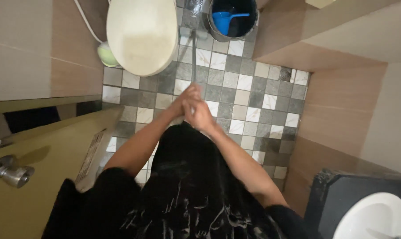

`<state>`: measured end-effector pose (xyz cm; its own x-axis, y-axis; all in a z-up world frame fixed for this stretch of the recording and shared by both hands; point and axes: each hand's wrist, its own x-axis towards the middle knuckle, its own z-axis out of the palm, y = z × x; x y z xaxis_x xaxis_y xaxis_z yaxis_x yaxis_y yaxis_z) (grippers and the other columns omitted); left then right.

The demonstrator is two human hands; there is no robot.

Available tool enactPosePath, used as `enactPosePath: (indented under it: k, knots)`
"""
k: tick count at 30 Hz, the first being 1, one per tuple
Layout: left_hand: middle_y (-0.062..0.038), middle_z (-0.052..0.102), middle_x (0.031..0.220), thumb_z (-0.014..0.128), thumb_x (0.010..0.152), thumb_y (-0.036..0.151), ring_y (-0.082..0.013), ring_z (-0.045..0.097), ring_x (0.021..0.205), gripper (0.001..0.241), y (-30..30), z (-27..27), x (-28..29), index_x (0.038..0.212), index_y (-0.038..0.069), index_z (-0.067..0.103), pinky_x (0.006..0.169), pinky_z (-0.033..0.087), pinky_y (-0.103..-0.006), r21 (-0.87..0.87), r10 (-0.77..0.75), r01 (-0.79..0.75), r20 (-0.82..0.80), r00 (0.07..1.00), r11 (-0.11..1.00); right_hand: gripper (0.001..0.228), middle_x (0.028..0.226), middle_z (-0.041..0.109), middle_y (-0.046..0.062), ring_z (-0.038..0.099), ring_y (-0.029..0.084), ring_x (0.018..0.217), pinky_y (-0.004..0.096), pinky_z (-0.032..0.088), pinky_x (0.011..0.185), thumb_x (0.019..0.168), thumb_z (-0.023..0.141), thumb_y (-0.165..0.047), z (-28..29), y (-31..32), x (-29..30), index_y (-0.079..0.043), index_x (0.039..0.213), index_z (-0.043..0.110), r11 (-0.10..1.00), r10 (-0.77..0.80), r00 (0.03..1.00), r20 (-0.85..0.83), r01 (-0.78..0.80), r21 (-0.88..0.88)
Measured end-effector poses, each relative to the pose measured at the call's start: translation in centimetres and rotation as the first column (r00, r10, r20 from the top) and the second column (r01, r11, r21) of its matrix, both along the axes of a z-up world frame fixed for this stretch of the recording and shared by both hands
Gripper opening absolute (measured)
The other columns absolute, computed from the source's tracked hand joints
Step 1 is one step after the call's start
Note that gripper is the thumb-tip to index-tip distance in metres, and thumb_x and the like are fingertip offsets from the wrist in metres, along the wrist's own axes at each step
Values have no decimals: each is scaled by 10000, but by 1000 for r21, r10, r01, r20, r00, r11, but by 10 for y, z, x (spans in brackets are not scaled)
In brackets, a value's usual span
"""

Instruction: The person mops a tiled bathroom floor using a flat mop. They scoop water from a bucket with a blue scoop and pour it onto the floor, then spread the water with the mop. The person moves around the toilet and sink while cleaning.

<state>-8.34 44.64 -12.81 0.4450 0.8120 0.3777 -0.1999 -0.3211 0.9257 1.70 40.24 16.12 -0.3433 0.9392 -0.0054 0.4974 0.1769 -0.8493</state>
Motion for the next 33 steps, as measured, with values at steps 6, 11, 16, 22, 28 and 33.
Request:
enactPosePath:
  k: [6, 11, 16, 22, 28, 33]
  knots:
    - [27, 516, 920, 653, 885, 636, -244, 534, 1092, 432, 51, 29, 32, 888, 204, 630, 1059, 391, -441, 254, 18, 62, -302, 953, 965, 246, 724, 685, 190, 685, 425, 760, 459, 544, 729, 991, 598, -196, -38, 39, 36, -51, 841, 727, 988, -138, 989, -50, 141, 68]
    - [-328, 597, 1286, 500, 976, 315, -538, 616, 1136, 693, -47, 153, 56, 1568, 50, 254, 1120, 441, -591, -123, -117, 52, -612, 782, 991, 147, 773, 745, 155, 703, 391, 753, 473, 553, 751, 921, 635, -143, 25, -35, 79, -91, 851, 753, 992, -118, 988, -103, 112, -60]
    - [-178, 642, 1241, 631, 867, 579, -403, 612, 1196, 717, -68, 89, 56, 1386, 90, 549, 1041, 485, -495, -5, -256, 261, -214, 943, 965, 230, 646, 663, 68, 637, 274, 656, 394, 544, 713, 975, 614, -181, 48, -65, 75, -153, 769, 711, 984, -126, 973, -192, 99, -145]
    - [-40, 591, 1346, 545, 866, 686, -317, 588, 1240, 550, -23, 128, 19, 1195, 263, 669, 1114, 422, -427, -415, -384, 160, -540, 749, 895, 152, 756, 660, 180, 626, 362, 736, 470, 522, 745, 989, 595, -95, -32, -51, 55, -84, 900, 718, 993, -95, 968, -231, 76, -90]
    - [-98, 531, 1150, 760, 744, 230, -381, 600, 1070, 406, -60, 46, 45, 1098, 127, 588, 954, 480, -465, -201, -344, 290, -339, 876, 936, 187, 721, 666, 153, 617, 267, 739, 447, 510, 770, 1000, 640, -205, -5, -84, 63, -84, 882, 720, 914, -322, 945, -55, 295, -280]
    - [-117, 594, 1146, 703, 812, 156, -391, 625, 1089, 310, -97, 186, 24, 1108, 139, 613, 959, 495, -449, -231, -374, 305, -376, 848, 924, 92, 647, 604, 54, 624, 297, 662, 384, 525, 682, 858, 803, -163, 53, -131, 55, -141, 808, 729, 969, -225, 930, -292, 245, 34]
